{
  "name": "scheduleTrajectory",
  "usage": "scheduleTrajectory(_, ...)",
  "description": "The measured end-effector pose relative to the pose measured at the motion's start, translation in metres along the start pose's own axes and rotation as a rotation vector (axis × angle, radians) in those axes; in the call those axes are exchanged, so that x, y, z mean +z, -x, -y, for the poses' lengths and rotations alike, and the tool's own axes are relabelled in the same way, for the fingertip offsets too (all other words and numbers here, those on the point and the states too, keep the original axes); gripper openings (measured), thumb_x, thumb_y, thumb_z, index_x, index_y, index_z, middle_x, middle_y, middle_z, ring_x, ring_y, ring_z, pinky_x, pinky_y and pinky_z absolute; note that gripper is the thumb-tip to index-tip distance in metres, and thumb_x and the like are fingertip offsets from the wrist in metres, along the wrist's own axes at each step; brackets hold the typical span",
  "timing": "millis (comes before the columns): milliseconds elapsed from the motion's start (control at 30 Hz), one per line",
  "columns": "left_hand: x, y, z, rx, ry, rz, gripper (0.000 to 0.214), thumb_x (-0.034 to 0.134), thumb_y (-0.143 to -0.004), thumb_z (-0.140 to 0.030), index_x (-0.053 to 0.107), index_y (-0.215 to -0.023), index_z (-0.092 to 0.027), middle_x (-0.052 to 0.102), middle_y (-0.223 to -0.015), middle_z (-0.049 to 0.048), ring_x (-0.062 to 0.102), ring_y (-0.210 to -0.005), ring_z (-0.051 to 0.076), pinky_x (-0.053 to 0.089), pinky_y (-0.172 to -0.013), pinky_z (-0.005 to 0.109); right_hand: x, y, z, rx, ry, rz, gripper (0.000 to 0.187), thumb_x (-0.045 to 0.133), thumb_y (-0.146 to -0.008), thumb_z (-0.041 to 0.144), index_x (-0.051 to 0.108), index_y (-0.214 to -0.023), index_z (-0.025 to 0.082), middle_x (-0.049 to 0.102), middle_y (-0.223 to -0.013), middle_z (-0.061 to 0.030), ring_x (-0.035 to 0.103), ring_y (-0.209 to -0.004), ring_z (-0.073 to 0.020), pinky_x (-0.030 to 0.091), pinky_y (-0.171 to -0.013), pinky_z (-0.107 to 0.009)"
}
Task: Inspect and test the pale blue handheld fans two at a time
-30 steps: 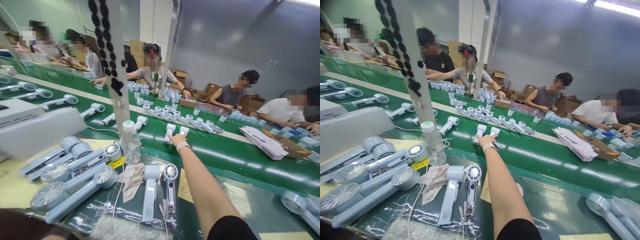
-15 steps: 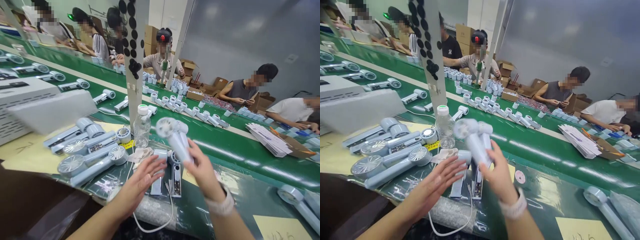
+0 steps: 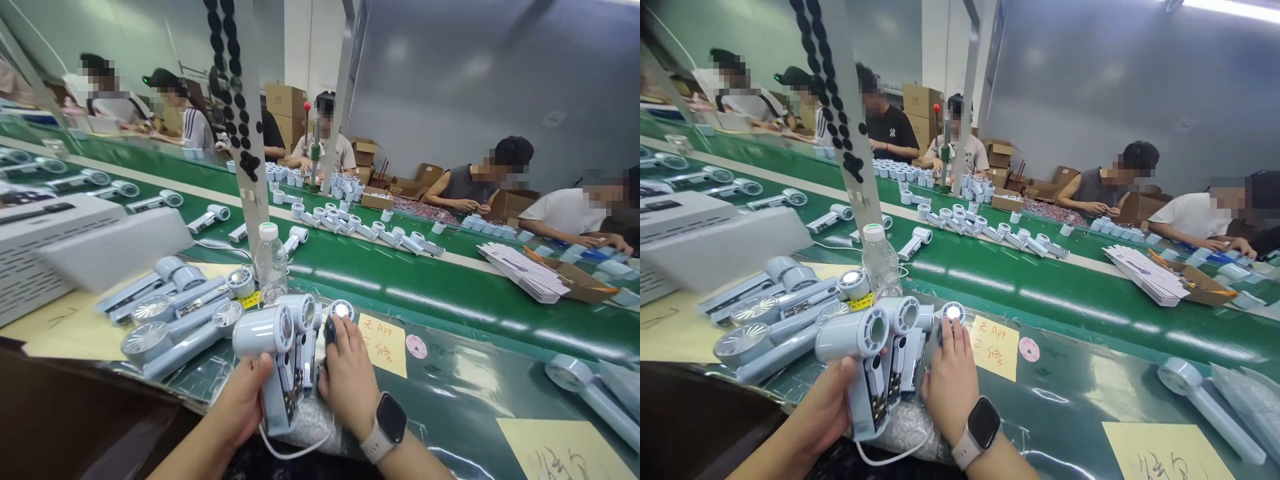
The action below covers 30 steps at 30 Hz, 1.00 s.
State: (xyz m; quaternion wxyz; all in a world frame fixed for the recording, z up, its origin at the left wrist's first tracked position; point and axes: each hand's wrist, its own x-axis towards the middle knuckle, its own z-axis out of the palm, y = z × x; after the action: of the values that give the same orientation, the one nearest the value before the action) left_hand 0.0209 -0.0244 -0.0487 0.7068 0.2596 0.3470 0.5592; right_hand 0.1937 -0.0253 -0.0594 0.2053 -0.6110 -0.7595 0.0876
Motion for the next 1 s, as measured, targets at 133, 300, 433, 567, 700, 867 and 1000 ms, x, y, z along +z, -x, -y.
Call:
scheduleTrajectory(133, -0.005, 0.0, -0.005, 0.086, -0.033, -0.038, 0.049, 0.088, -0.05, -0.058, 0.078, -0.074, -0.017, 0.077, -0.071, 0.0038, 0.068, -0.06, 0.02, 0.057, -0.055, 0.026, 0.021, -0.006, 0.003, -0.021, 0.104, -0.019, 0.024, 0.054, -0.083, 0.002, 0.073, -0.097, 0.004, 0.04, -0.154, -0.0257, 0.031, -0.144, -0.0449, 0.028, -0.115, -0.064)
scheduleTrajectory(300, 0.003, -0.002, -0.02, 0.043, 0.056, 0.055, 0.062, 0.079, -0.049, -0.07, 0.079, -0.088, -0.022, 0.079, -0.104, 0.005, 0.07, -0.101, 0.028, 0.059, -0.085, 0.033, 0.007, 0.027, 0.009, 0.118, -0.279, -0.192, 0.026, 0.043, -0.089, 0.007, 0.067, -0.088, 0.015, 0.069, -0.118, -0.0205, 0.06, -0.117, -0.0357, 0.046, -0.097, -0.057)
scheduleTrajectory(433, 0.021, -0.009, -0.029, 0.032, 0.095, 0.181, 0.062, 0.081, -0.046, -0.071, 0.078, -0.082, -0.021, 0.079, -0.095, 0.0073, 0.07, -0.1, 0.032, 0.058, -0.086, 0.039, -0.004, 0.051, 0.013, 0.256, -1.091, 0.241, 0.015, 0.066, -0.082, 0.033, 0.066, -0.087, 0.02, 0.065, -0.063, -0.001, 0.062, -0.057, -0.0182, 0.051, -0.057, -0.032)
scheduleTrajectory(567, 0.037, -0.015, -0.027, 0.039, 0.158, 0.231, 0.059, 0.083, -0.041, -0.07, 0.074, -0.071, -0.021, 0.078, -0.088, 0.0063, 0.072, -0.09, 0.032, 0.059, -0.08, 0.041, -0.008, 0.054, 0.019, 0.384, -1.446, 0.327, 0.042, 0.085, -0.061, 0.051, 0.076, -0.084, 0.017, 0.066, -0.063, -0.0007, 0.059, -0.054, -0.0135, 0.049, -0.056, -0.026)
scheduleTrajectory(700, 0.046, -0.013, -0.024, 0.079, 0.175, 0.237, 0.061, 0.081, -0.04, -0.074, 0.07, -0.065, -0.019, 0.078, -0.093, 0.0074, 0.072, -0.08, 0.029, 0.06, -0.068, 0.037, -0.008, 0.049, 0.035, 0.426, -1.431, 0.276, 0.048, 0.083, -0.058, 0.062, 0.072, -0.069, 0.016, 0.061, -0.054, 0.0003, 0.054, -0.049, -0.0119, 0.043, -0.048, -0.023)
scheduleTrajectory(867, 0.041, -0.008, -0.025, 0.062, 0.205, 0.243, 0.061, 0.078, -0.043, -0.076, 0.068, -0.062, -0.018, 0.077, -0.092, 0.0072, 0.071, -0.072, 0.025, 0.059, -0.068, 0.038, -0.003, 0.047, 0.048, 0.261, -1.423, 0.175, 0.051, 0.068, -0.077, 0.066, 0.061, -0.068, 0.017, 0.052, -0.046, 0.0046, 0.047, -0.046, -0.0097, 0.039, -0.051, -0.022)
scheduleTrajectory(1000, 0.034, -0.005, -0.024, 0.046, 0.2, 0.273, 0.06, 0.078, -0.047, -0.074, 0.07, -0.063, -0.017, 0.076, -0.086, 0.0082, 0.071, -0.074, 0.027, 0.059, -0.072, 0.037, -0.002, 0.046, 0.043, 0.291, -1.408, 0.169, 0.051, 0.062, -0.081, 0.068, 0.057, -0.072, 0.019, 0.043, -0.042, 0.0084, 0.042, -0.041, -0.0096, 0.034, -0.047, -0.022)
